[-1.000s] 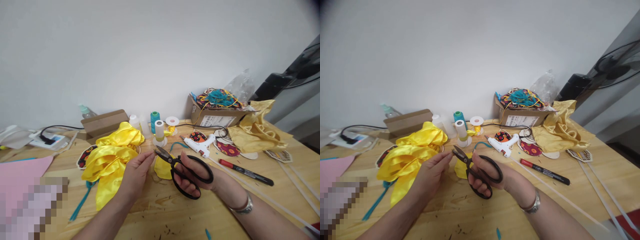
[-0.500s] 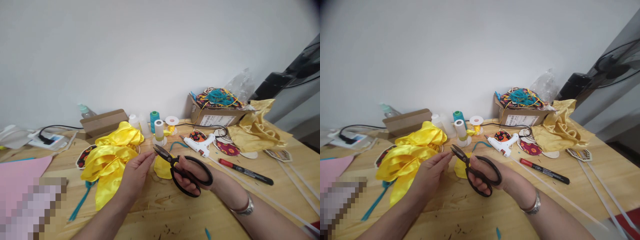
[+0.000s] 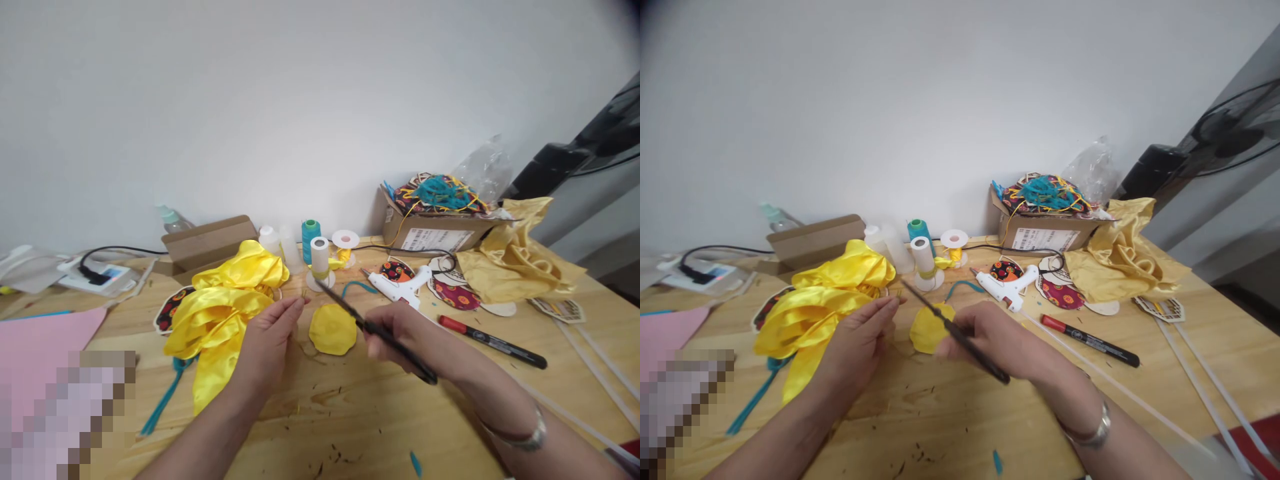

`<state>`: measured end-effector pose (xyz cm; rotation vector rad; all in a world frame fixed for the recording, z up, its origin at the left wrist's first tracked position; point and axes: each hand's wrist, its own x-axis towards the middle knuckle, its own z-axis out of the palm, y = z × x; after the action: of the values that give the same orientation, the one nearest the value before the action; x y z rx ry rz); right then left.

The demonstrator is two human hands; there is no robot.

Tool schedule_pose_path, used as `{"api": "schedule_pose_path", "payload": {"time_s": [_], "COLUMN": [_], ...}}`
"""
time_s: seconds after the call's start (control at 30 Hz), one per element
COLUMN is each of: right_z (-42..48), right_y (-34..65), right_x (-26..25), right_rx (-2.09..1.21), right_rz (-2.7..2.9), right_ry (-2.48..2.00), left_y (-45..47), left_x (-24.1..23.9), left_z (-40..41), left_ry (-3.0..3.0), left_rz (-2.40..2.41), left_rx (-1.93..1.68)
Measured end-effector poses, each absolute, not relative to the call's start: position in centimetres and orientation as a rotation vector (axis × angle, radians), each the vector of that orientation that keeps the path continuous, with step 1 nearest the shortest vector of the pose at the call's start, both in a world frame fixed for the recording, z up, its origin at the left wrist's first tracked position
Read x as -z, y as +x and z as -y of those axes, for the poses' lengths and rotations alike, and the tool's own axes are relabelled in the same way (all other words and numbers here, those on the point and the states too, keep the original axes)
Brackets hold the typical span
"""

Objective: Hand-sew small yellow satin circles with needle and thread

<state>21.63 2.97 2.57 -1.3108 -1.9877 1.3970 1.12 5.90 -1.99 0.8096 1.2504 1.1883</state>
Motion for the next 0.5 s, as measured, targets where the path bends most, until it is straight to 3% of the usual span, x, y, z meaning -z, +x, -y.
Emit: {"api": "schedule_pose_path", "payload": {"time_s": [0.23, 0.5], "right_z": [1.2, 1.5], "right_y": [22.6, 23.8], "right_x": [-1.9, -0.5], "right_rx": [-0.550, -0.340], "right_rz": [2.679, 2.698], "right_ry": [-1.685, -1.747], "left_y": [1.2, 1.1], "left_x": [1.4, 1.0], "left_z": [-6.1, -5.9], "left_ry": [0.657, 0.683], "left_rz": [-1.170, -1.168], "left_rx": [-1.297, -1.292]}}
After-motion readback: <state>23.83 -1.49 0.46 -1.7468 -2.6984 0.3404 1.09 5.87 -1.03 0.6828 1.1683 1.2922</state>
